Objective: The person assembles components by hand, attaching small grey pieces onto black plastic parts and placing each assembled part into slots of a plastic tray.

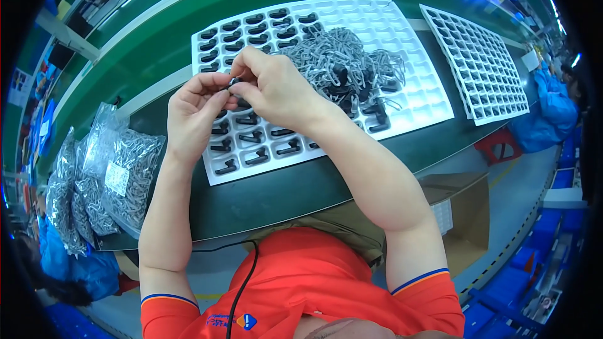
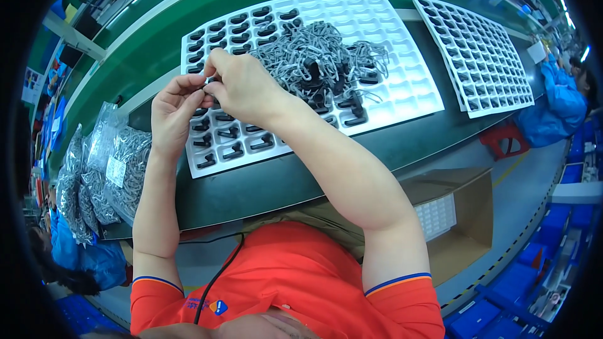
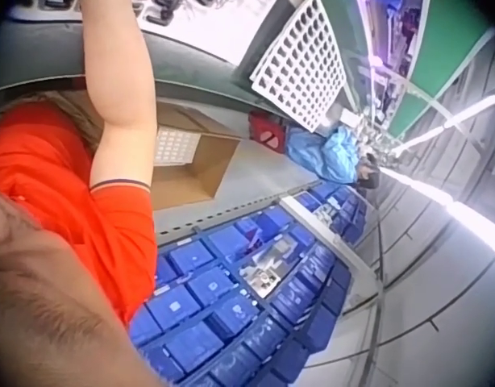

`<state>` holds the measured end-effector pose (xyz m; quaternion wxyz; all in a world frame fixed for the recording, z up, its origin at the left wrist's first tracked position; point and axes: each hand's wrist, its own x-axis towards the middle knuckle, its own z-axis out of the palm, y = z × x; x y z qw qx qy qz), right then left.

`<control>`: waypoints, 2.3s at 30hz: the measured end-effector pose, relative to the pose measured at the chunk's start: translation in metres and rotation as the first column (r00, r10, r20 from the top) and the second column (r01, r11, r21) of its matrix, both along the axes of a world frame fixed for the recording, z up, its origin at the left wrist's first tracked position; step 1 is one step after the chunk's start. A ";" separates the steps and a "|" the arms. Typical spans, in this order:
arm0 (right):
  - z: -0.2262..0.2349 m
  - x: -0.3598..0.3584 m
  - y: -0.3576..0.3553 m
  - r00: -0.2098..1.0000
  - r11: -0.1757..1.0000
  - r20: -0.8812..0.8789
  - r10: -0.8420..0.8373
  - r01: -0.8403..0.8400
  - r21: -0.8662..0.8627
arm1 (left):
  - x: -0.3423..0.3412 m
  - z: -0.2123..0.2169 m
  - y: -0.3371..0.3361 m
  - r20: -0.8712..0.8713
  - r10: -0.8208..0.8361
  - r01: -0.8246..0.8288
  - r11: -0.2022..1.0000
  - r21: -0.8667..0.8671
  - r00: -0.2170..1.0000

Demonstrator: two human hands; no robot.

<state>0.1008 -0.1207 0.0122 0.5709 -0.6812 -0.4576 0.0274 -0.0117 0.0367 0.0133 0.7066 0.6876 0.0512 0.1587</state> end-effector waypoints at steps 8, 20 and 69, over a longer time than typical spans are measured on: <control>-0.002 0.006 -0.003 0.954 0.997 0.288 -0.078 0.079 0.010 | 0.012 -0.006 0.014 0.134 0.075 -0.121 0.919 0.375 0.988; 0.015 0.039 -0.029 0.937 0.924 0.305 -0.170 0.259 -0.280 | 0.072 -0.044 0.155 0.174 0.637 -0.478 0.343 0.809 0.751; 0.004 -0.002 0.001 0.984 0.970 0.070 -0.164 0.148 0.191 | 0.004 -0.015 0.005 0.090 0.137 -0.148 0.981 0.124 0.986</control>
